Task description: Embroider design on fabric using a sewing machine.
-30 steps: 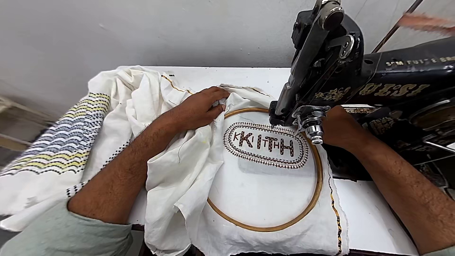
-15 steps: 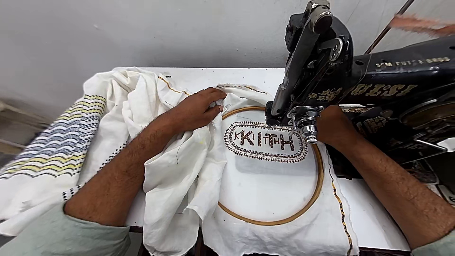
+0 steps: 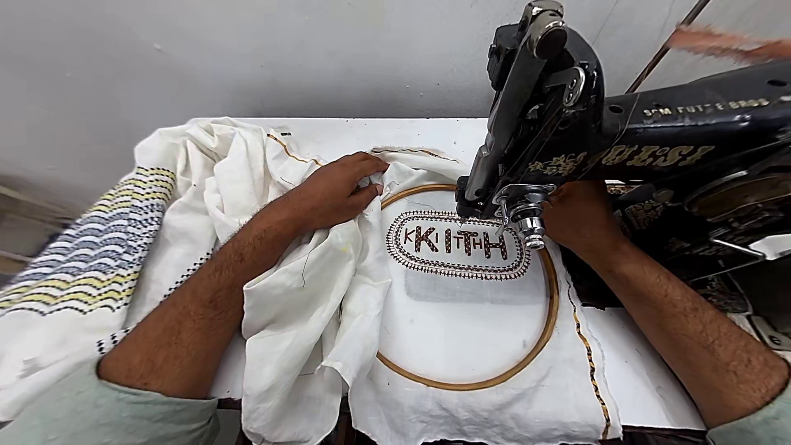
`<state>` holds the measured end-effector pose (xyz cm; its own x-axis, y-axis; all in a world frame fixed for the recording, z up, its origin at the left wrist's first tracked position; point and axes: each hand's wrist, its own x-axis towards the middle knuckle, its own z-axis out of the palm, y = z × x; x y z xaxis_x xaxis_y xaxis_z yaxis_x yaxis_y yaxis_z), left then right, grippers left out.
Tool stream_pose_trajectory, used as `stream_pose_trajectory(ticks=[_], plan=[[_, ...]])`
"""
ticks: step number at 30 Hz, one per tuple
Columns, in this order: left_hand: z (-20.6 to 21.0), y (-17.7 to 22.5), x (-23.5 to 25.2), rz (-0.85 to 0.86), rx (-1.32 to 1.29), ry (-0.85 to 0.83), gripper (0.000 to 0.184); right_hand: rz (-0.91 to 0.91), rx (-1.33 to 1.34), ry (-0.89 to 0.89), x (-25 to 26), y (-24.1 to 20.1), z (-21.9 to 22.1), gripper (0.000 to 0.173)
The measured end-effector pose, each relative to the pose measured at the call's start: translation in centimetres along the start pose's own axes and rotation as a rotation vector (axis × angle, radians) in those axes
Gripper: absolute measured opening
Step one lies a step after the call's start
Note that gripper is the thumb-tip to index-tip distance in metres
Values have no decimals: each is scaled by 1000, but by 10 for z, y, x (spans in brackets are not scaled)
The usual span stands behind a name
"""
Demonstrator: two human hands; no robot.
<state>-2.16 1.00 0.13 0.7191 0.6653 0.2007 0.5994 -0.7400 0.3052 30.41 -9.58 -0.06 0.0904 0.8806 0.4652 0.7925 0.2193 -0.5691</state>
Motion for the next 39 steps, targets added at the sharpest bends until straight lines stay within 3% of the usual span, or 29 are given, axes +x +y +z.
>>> stream_pose_trajectory(ticks=[5, 10, 15, 22, 33, 39], plan=[[-6, 3, -2, -10, -1, 100, 33, 41, -36, -23, 1, 0, 0, 20], [-2, 5, 0, -44, -21, 113, 30, -11, 30, 8, 4, 7, 4, 15], [-5, -4, 0, -167, -43, 161, 35, -70, 30, 74, 6, 9, 5, 13], [-10, -28, -2, -311, -73, 280, 33, -18, -11, 10, 7, 10, 4, 17], [-16, -28, -4, -319, -94, 120, 33, -88, 16, -146, 1, 5, 2, 14], [-17, -27, -3, -330, -82, 87, 34, -24, 28, -199, 1, -3, -3, 13]])
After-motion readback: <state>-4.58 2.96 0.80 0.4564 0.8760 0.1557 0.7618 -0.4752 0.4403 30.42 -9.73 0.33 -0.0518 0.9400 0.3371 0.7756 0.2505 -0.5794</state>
